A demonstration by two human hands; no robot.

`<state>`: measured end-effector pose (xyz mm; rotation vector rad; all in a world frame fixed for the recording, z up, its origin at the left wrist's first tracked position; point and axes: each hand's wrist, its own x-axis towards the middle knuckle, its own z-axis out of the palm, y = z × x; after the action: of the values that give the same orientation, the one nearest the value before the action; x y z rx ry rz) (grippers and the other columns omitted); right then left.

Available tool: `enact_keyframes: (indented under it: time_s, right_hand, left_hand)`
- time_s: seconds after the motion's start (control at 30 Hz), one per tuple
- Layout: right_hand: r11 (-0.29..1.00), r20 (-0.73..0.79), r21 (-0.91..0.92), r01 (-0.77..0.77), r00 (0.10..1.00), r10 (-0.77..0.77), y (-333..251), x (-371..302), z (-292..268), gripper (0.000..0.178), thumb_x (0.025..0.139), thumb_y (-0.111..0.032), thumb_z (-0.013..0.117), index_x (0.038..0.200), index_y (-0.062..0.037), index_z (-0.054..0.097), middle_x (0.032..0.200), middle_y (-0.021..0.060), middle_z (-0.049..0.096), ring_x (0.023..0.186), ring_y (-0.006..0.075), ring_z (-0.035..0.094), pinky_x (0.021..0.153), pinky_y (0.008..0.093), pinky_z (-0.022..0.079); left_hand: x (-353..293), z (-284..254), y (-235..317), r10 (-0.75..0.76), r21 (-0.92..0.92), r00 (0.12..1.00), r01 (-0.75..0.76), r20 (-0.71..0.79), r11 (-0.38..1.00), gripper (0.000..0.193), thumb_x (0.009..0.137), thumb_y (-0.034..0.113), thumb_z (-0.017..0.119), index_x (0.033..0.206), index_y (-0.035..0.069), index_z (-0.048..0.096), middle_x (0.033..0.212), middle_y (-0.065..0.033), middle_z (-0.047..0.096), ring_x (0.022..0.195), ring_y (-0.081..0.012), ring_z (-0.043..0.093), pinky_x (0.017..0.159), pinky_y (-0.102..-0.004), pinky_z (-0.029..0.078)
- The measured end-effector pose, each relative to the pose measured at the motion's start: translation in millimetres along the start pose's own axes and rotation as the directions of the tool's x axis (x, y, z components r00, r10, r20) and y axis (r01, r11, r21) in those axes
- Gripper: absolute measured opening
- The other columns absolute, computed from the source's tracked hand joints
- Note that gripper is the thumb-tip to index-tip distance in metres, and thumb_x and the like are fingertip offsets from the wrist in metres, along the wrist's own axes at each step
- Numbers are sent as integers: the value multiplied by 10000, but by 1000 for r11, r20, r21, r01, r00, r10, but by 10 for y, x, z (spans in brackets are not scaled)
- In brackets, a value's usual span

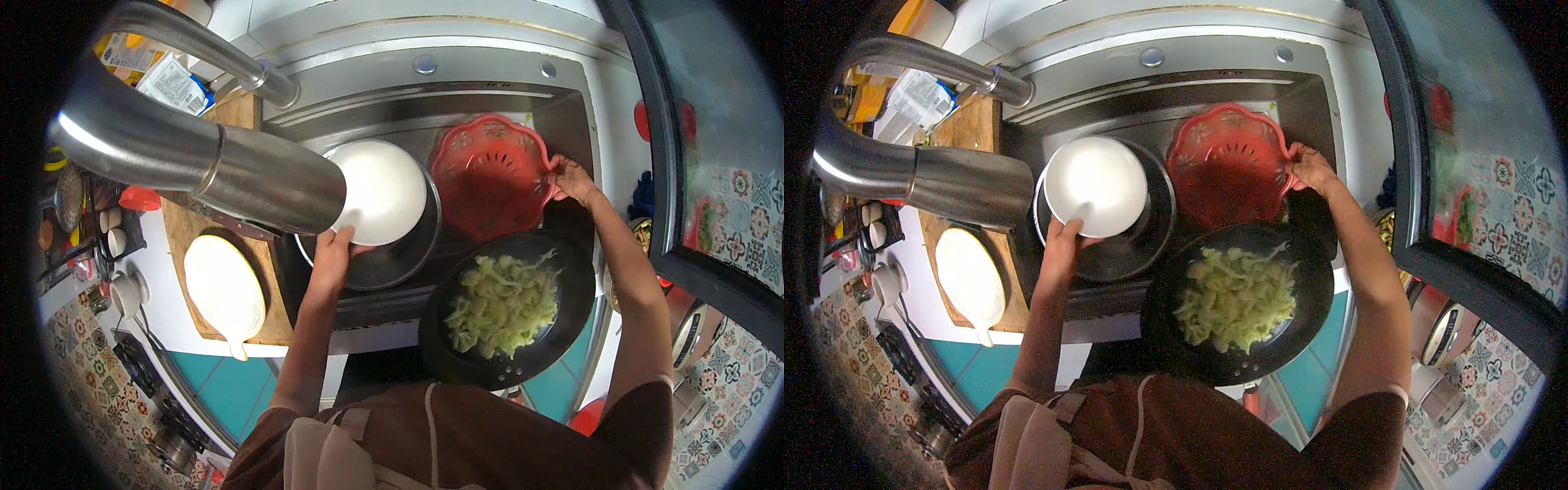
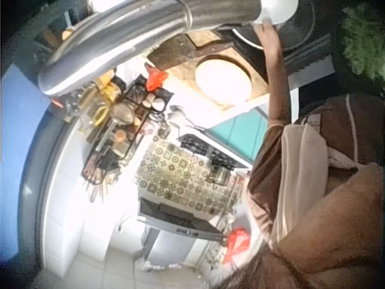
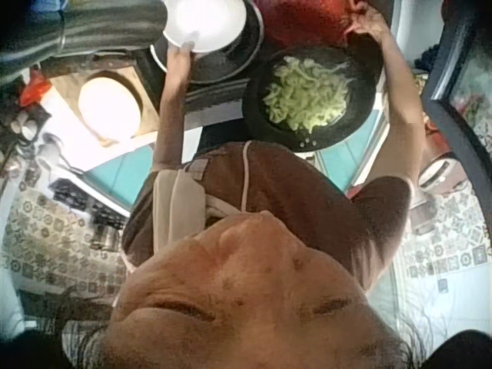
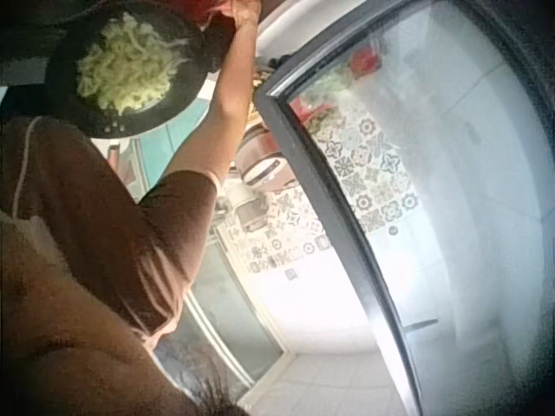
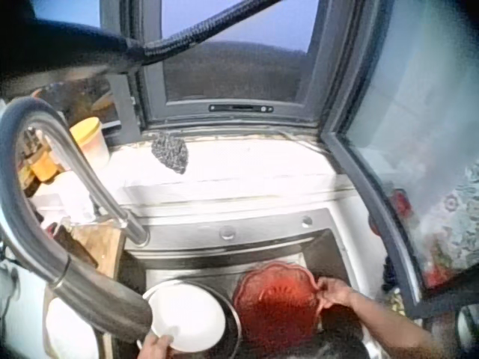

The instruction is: The person prepares vegetables in a kitchen, starting by mixing a salad in a bowl. They then stir-fry shredded cabbage in a pan, drain it, and place it in a colander. Finally, they retrieve a green onion from a stairwell, wash it, and chop it on a cutting board.

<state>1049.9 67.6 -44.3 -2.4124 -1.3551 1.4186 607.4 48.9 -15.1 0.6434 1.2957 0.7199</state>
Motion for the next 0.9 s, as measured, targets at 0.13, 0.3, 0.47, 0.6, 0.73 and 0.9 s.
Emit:
enact_keyframes:
  time_s: [0.13,0.3,0.47,0.6,0.73,0.9]
  right_hand:
    - [690,-255,-703,175,842,-474,-633,-793,-132,336,746,-78,574,1065,-120,477,1026,214,526,794,387,586,708,446,487]
    - [652,-490,-758,6,656,-575,-590,-1398,-307,244,761,-53,545,989,-138,531,1086,91,514,702,333,604,592,416,494]
    - [713,-674,-698,-71,400,-621,-740,-1802,-299,213,711,-53,607,893,-130,528,1141,57,518,690,277,623,524,358,506]
    - [867,-775,-487,108,405,-486,-752,-1807,-318,271,716,-31,586,966,-90,501,1084,90,534,759,332,586,592,382,490]
    - [970,-726,-236,51,655,-211,-567,-1507,-314,239,718,-74,600,893,-56,437,767,174,587,745,376,576,642,428,453]
    - [977,-659,-212,8,737,-149,-296,-1234,-294,264,726,-89,619,923,-54,446,749,178,601,742,374,591,661,426,460]
  left_hand:
    - [175,217,144,-22,107,1000,21,10,994,356,855,62,364,1161,-101,444,1070,-182,538,911,-252,590,694,-317,551]
    - [542,554,158,25,205,986,-59,164,977,486,812,2,377,1264,-25,200,1078,-215,516,840,-277,618,555,-302,566]
    - [1093,965,6,-81,472,958,-61,274,880,439,794,17,406,1220,-29,313,1011,-227,553,766,-307,630,553,-335,568]
    - [1349,1404,-107,-310,435,817,82,486,897,353,783,66,499,1131,7,480,964,-178,595,746,-285,636,543,-390,562]
    - [1684,1630,-609,-463,491,680,172,568,854,489,730,222,601,1193,111,489,1072,-78,593,910,-217,604,695,-404,527]
    - [1895,1833,-962,-518,584,676,158,525,797,425,734,299,632,1127,154,554,1002,-37,636,858,-196,625,661,-357,524]
